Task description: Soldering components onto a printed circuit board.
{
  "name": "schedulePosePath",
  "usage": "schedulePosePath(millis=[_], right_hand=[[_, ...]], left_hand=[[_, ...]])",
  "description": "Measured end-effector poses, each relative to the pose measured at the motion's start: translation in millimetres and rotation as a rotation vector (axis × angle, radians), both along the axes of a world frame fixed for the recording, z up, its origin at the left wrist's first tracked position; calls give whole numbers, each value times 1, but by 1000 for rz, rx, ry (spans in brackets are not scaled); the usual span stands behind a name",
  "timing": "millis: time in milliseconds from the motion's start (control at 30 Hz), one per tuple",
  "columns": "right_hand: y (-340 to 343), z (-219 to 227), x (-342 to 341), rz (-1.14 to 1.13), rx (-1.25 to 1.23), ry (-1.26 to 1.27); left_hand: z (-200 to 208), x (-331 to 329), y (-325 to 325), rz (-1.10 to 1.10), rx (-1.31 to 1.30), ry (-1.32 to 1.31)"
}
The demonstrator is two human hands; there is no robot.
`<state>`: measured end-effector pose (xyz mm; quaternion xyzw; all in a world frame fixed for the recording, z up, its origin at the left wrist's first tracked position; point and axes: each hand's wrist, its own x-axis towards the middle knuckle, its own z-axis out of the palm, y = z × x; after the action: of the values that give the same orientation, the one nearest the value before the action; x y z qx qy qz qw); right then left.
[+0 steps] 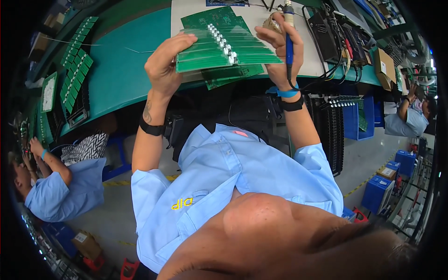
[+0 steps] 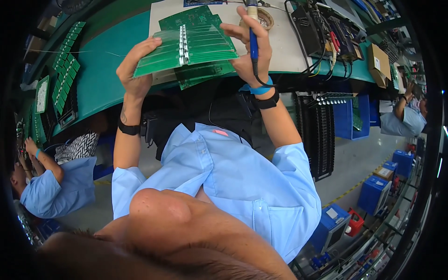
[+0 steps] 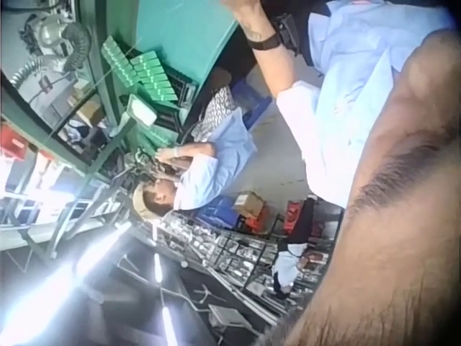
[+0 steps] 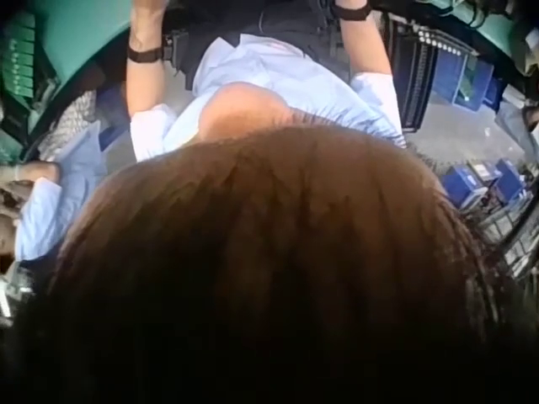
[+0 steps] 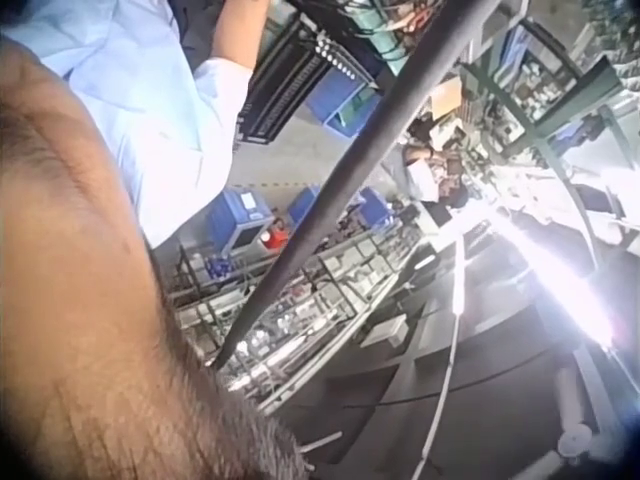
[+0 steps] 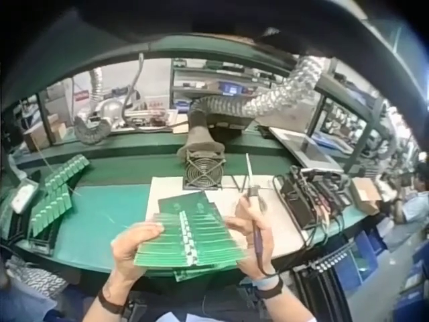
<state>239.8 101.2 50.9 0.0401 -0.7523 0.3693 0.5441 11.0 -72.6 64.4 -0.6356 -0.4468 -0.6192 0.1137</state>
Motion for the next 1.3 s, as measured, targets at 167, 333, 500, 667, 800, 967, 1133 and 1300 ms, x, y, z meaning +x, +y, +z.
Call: schedulePosePath(millis=[167,333,500,667,800,967,1133,1300], right_hand=[[-9,-13,-4,47,-102,-11],[-14,-17,-1,6,-140,-1],[-12,-23,7,4,-162,-9],[-10,-25,11,-43,-136,-53],[-10,-24,11,-40,-181,-65],[-8,-25,11,-42,-204,-67],[-6,-23,12,-43,-211,-73],[-2,-26,10,-16,-255,-45]], left_hand=[[-10,1,-5,52,-24,18],[-12,3,-9,84,-50,94],[-4,11,-13,173,-63,253],[-3,17,-12,221,-74,309],[3,23,-12,244,-80,333],[10,26,-11,234,-115,345],[11,26,-9,237,-122,345],[12,27,-8,245,-122,345]])
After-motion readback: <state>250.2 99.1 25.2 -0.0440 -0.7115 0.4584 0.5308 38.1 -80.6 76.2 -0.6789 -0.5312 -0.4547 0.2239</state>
